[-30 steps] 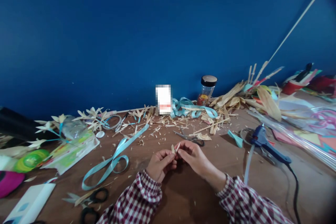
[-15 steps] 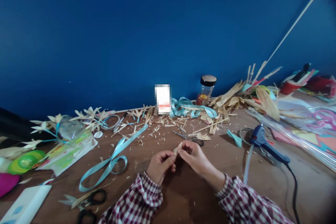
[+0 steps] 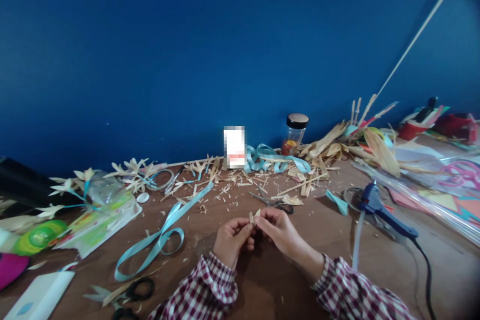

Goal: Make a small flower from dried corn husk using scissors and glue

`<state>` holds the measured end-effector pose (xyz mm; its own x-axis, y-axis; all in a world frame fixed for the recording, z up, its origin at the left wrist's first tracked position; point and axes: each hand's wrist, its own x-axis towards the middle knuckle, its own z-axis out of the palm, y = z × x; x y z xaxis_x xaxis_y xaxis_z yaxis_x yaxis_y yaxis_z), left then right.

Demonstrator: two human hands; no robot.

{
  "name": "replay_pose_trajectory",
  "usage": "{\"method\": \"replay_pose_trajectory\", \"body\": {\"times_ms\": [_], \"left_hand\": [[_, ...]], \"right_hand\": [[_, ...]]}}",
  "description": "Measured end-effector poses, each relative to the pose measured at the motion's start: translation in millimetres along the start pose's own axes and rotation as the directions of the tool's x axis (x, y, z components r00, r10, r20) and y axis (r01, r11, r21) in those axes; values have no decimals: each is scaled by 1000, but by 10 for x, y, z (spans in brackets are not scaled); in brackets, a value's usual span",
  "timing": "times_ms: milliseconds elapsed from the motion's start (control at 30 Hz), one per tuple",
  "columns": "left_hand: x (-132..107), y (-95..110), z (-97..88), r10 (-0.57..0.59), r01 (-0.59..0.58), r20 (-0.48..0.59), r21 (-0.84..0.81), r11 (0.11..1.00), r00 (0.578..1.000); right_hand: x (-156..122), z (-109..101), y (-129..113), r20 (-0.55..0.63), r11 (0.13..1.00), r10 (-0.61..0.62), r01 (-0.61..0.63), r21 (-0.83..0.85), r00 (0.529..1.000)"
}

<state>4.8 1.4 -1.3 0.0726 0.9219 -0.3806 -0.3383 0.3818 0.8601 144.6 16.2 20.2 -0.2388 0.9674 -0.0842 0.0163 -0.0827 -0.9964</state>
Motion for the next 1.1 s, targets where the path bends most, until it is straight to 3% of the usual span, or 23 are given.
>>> {"method": "replay_pose_trajectory", "body": {"times_ms": [367,500,633,733,933,1100], "left_hand": [[-37,33,25,-27,27,-6,-35,999,1000],[-41,0,3,-3,0,36,59,998,999],[-54,28,0,-58,55,63,46,997,996],[-62,60,13,-59,58,43,7,998,997],[-34,33,-4,-89,87,23,61,994,996],[-21,25,2,-73,74,-22,43,996,997]], "right_hand": [[-15,29,-18,42,993,-121,122,-3,992],[-2,14,-16,45,993,-118,116,35,992],[11,-28,-9,22,996,-68,66,55,997],[11,-43,-8,13,998,-46,46,39,999],[-9,-25,-16,41,993,-119,118,15,992],[-4,-25,27,27,999,-42,42,-6,999]]}}
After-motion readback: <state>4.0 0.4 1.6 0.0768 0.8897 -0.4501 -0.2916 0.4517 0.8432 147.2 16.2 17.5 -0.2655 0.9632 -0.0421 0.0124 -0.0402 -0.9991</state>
